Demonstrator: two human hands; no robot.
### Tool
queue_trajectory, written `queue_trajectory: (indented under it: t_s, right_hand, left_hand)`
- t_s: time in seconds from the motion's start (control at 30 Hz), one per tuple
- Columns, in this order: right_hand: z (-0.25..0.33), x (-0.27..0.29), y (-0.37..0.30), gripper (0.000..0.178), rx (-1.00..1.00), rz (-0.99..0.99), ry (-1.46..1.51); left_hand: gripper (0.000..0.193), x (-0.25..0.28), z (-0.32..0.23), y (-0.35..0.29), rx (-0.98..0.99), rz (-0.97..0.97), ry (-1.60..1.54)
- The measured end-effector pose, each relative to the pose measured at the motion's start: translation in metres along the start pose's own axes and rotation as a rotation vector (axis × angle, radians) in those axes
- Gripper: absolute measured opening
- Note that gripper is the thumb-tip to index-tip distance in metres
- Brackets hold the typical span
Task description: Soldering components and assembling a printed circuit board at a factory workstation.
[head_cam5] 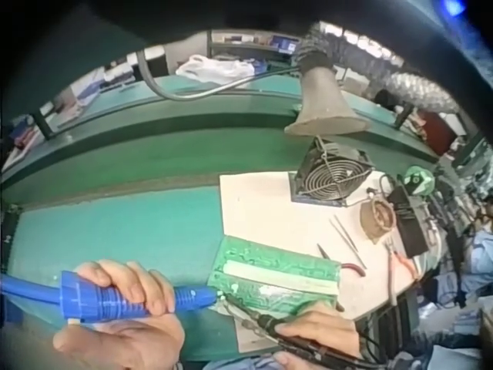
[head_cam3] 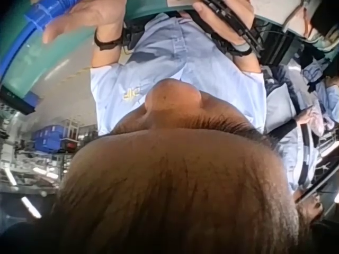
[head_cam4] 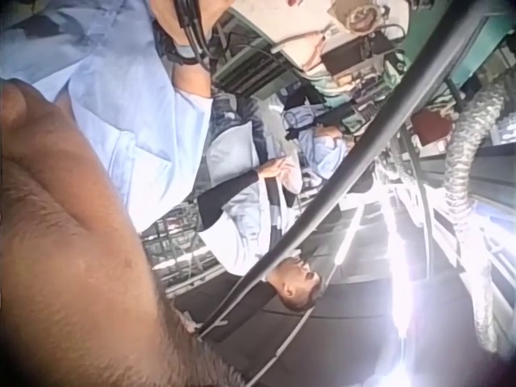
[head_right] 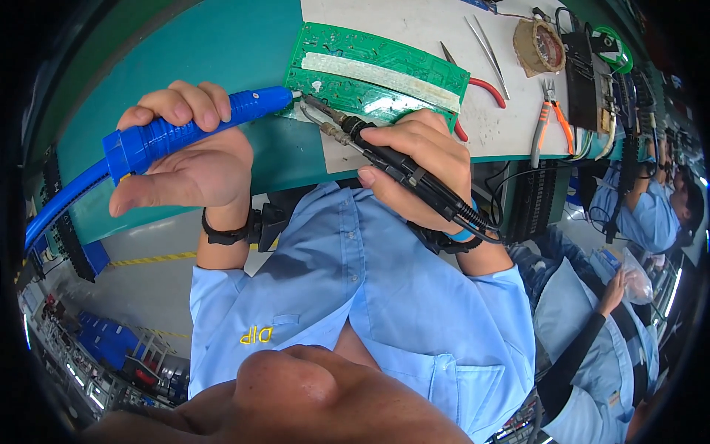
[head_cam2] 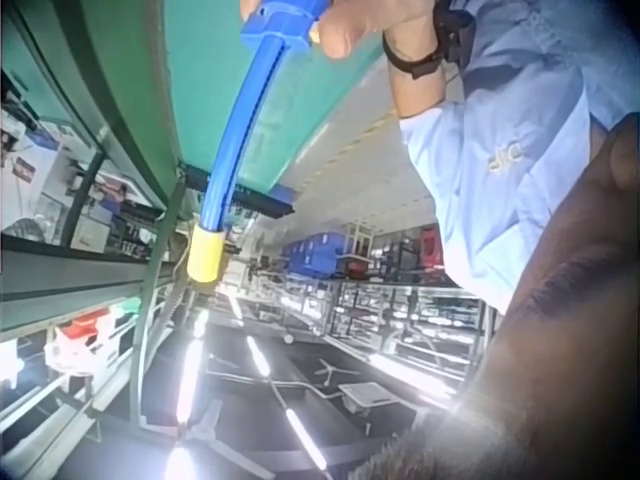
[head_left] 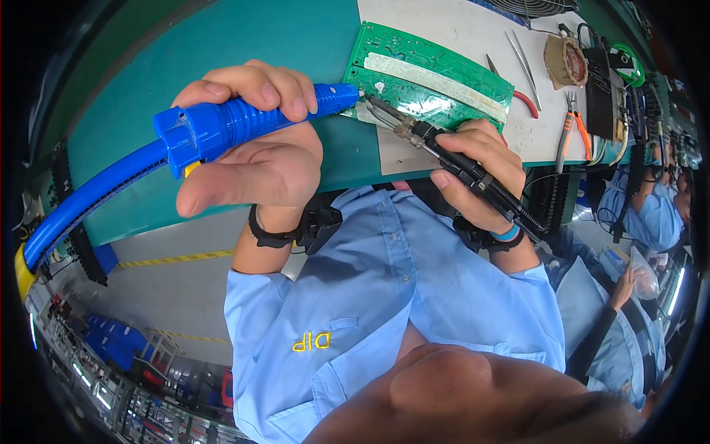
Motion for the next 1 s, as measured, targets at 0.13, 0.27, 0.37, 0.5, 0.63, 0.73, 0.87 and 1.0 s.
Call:
queue_trajectory:
  t_s: [0.13,0.27,0.37,0.5,0.63,0.73,0.87,1.0]
  right_hand:
    - [0.0,0.0,0.0,0.04,0.016,0.0,-0.005]
    - [-0.004,0.014,-0.012,0.043,0.078,-0.077,0.074]
    - [-0.004,0.024,-0.015,0.046,0.109,-0.084,0.103]
    - [-0.013,0.036,-0.038,0.046,-0.044,-0.277,0.191]
    - [-0.061,0.061,-0.073,0.045,-0.076,-0.701,0.355]
    - [-0.091,0.091,-0.083,0.045,-0.065,-0.925,0.545]
    - [-0.12,0.115,-0.078,0.048,-0.046,-0.961,0.975]
    - [-0.146,0.129,-0.061,0.056,0.101,-0.816,1.35]
  left_hand:
    - [0.093,-0.004,-0.002,-0.002,-0.024,0.053,0.017]
    - [0.09,0.002,-0.038,0.013,-0.057,-0.047,-0.034]
    - [0.074,0.019,-0.077,0.033,0.008,-0.041,0.07]
    - [0.041,0.072,-0.086,0.029,0.449,-0.114,0.856]
    - [0.037,0.091,-0.095,0.021,0.536,0.254,1.924]
    - [0.041,0.139,-0.084,0.001,0.671,0.272,1.966]
    - [0.047,0.1,-0.087,0.005,0.431,0.334,2.104]
    - [0.046,0.025,-0.041,-0.007,0.448,0.401,1.697]
Point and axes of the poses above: each hand's wrist, its own y-axis towards the middle knuckle, its own x-axis out of the back of the hand, z = x × y, the point moved 9 cm from there along y, towards the middle knuckle, and after that the axes turned 7 degrees about z, right-handed, at the moved point
